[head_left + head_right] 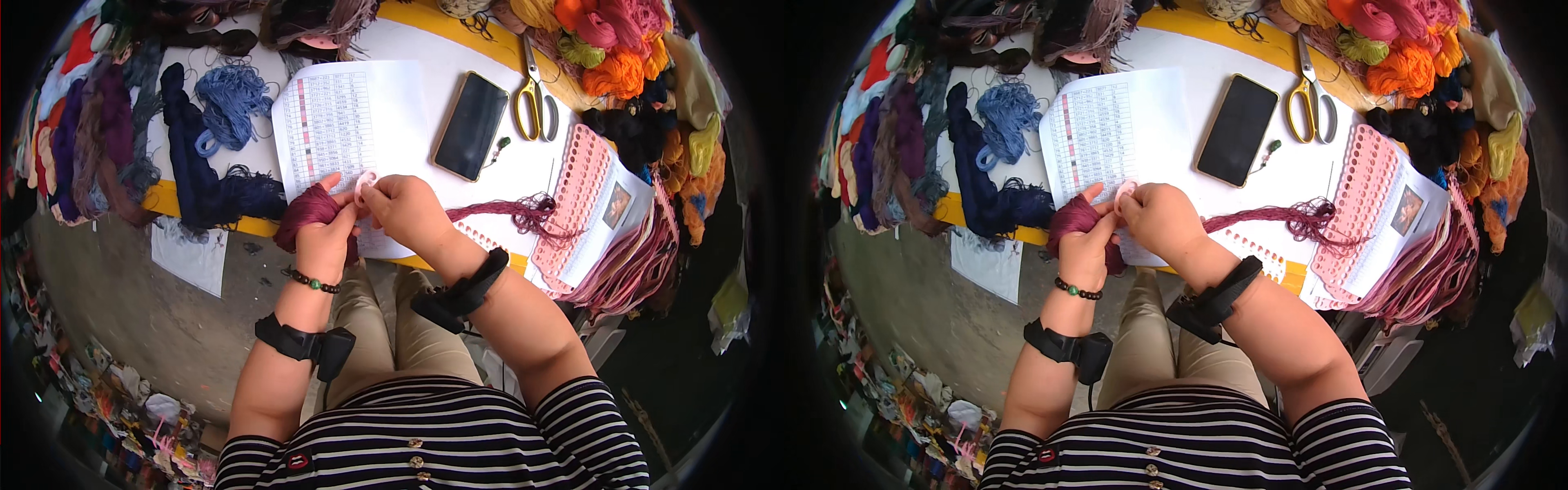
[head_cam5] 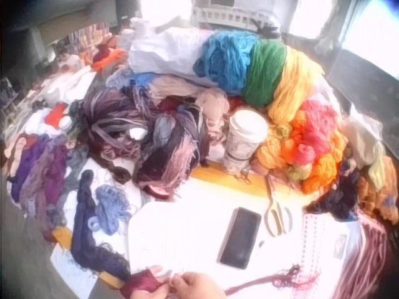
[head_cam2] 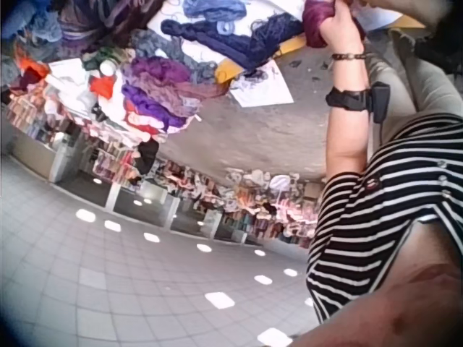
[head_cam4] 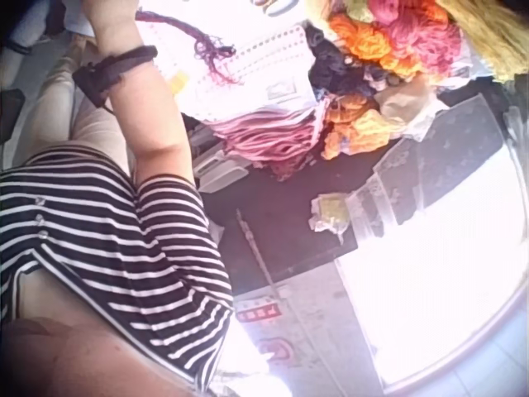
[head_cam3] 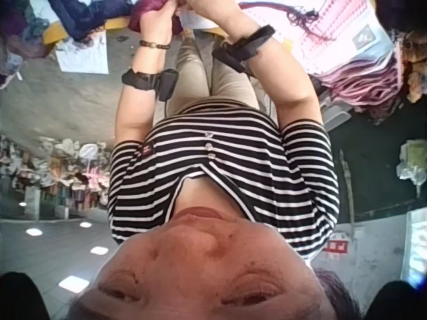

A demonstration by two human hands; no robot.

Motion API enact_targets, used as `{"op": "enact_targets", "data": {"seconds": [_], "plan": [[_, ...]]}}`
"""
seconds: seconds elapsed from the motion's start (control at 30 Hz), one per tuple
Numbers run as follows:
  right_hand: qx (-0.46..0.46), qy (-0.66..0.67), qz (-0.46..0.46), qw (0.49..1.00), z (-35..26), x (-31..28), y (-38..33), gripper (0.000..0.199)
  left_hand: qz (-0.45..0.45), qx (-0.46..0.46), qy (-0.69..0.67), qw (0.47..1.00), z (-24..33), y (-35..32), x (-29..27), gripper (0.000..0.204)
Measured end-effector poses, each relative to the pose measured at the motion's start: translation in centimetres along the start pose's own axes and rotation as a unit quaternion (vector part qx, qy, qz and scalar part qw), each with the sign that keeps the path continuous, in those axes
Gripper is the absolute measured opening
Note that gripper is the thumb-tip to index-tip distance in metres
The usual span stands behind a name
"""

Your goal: The person picks up a paper list and a pink thread organizer, then selects a bundle of purple yarn. They thread the purple yarn through a hole in the pink organizer and tie it before pouring liquid from a white thermos into a glass jar.

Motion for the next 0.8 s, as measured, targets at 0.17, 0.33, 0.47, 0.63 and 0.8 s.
{"op": "enact_targets", "data": {"seconds": [0.17,0.33,0.47,0.63,0.8], "plan": [[0.026,-0.028,-0.014,0.999,-0.6,-0.1,0.0,0.039,-0.006,-0.048,-0.056,0.997,-0.4,0.0,0.3,0.053],[-0.003,-0.032,0.010,0.999,-2.1,-0.3,-0.1,0.043,-0.025,-0.047,-0.080,0.995,-0.6,0.1,0.5,0.054],[-0.009,-0.119,0.011,0.993,-2.7,-0.2,0.0,0.042,-0.018,-0.034,-0.070,0.997,-0.5,0.4,0.2,0.051],[-0.051,-0.226,0.033,0.972,-3.1,0.6,-0.1,0.042,-0.012,-0.002,0.017,1.000,-0.4,0.6,-0.4,0.046],[-0.083,-0.212,0.018,0.973,-2.7,0.9,-0.3,0.039,-0.010,0.012,0.008,1.000,-0.4,0.3,-0.1,0.046]]}}
Point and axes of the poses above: each hand's wrist, its own y-axis towards the middle knuckle, its own x-axis out of the palm, z = x × y, the point moved 9 cm from there along y, towards the middle knuckle, and after that the axes turned 5 degrees about -y, right-handed, at the moved point
